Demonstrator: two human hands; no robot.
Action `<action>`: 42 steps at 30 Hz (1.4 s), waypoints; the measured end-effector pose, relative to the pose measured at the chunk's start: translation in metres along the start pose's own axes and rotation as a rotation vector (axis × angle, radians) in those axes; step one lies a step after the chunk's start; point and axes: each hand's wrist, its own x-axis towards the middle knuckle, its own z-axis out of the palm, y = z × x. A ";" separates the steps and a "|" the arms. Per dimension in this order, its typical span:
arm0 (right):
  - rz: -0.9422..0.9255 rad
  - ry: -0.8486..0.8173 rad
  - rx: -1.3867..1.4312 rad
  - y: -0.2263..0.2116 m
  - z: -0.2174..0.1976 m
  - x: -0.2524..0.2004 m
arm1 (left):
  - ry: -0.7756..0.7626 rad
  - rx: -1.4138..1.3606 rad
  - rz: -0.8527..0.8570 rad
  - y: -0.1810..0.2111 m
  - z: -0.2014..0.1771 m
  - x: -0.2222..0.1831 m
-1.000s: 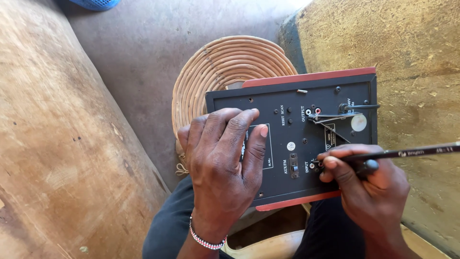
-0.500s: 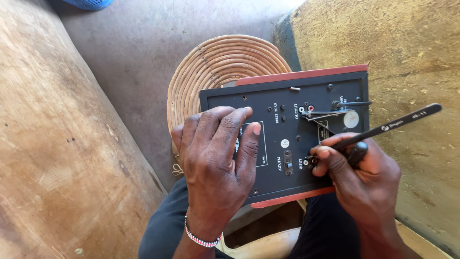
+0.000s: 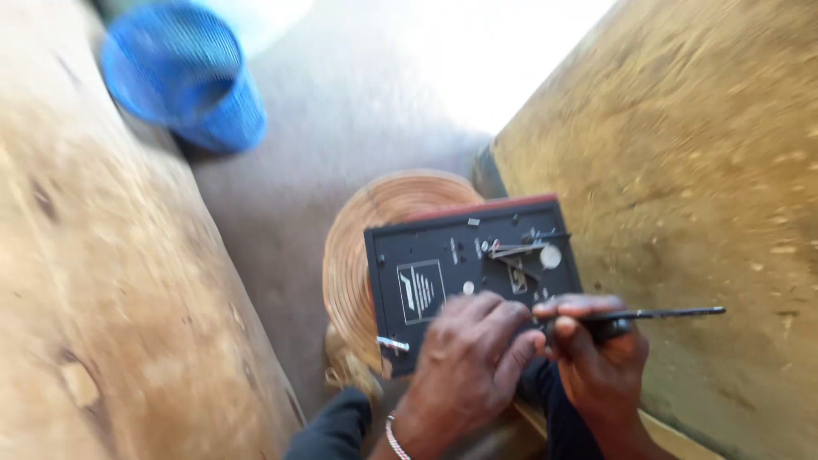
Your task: Repairing the back panel of an electronic speaker using a probe tool to test connections
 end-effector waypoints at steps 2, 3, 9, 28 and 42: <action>-0.054 -0.011 0.004 -0.009 0.001 -0.004 | 0.014 -0.072 0.012 0.006 0.002 0.000; -0.065 -0.013 -0.009 -0.013 0.000 -0.008 | 0.021 -0.163 -0.019 0.009 0.004 -0.001; -0.045 -0.186 0.166 -0.039 -0.018 -0.024 | -0.034 -0.417 -0.053 0.028 0.008 -0.012; 0.006 -0.025 0.105 -0.046 -0.070 -0.098 | 0.171 -0.731 -0.358 0.044 0.110 -0.101; -0.391 0.209 -1.115 -0.108 -0.100 -0.104 | 0.110 -0.280 -0.446 0.040 0.083 -0.112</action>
